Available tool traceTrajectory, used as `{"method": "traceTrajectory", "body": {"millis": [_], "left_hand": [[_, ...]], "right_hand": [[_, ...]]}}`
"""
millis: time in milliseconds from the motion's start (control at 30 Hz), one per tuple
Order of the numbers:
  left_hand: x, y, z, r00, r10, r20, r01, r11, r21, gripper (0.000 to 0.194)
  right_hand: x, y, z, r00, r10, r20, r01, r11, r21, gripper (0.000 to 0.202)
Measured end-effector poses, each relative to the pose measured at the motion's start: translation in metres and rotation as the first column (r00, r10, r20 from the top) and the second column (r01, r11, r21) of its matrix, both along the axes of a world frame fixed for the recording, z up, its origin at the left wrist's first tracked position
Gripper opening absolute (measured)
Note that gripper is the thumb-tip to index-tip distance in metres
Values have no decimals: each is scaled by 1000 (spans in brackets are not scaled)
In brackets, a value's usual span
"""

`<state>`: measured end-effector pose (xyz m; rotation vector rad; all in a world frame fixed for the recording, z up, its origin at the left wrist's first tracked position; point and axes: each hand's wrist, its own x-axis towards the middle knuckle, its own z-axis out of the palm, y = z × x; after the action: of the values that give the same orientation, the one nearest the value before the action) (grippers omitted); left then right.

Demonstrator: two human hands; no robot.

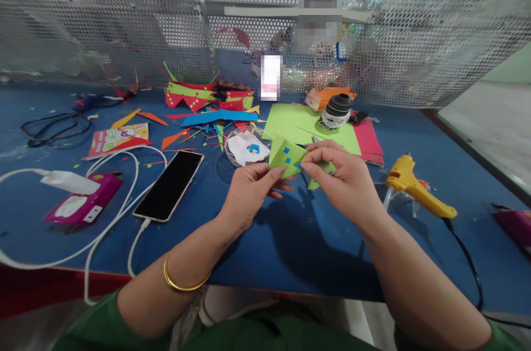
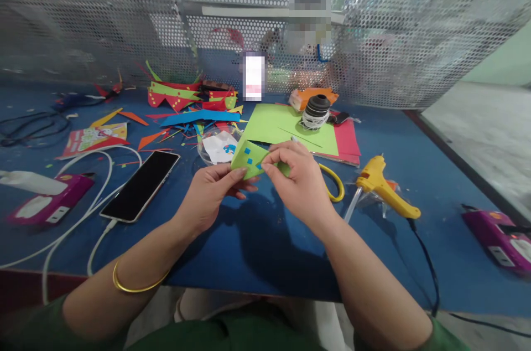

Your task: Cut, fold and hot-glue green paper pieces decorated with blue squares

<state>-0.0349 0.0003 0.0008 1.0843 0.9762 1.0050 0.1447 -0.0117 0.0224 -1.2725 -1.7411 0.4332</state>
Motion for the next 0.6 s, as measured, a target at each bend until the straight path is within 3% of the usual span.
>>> {"method": "traceTrajectory", "body": {"millis": [200, 600], "left_hand": [[0, 0, -1, 1000, 2, 20, -1, 1000, -23, 29], [-1, -1, 1, 999, -9, 45, 10, 1000, -22, 29]], "right_hand": [[-6, -1, -5, 994, -5, 114, -10, 990, 139, 9], [-11, -2, -13, 976, -62, 208, 17, 977, 214, 6]]}}
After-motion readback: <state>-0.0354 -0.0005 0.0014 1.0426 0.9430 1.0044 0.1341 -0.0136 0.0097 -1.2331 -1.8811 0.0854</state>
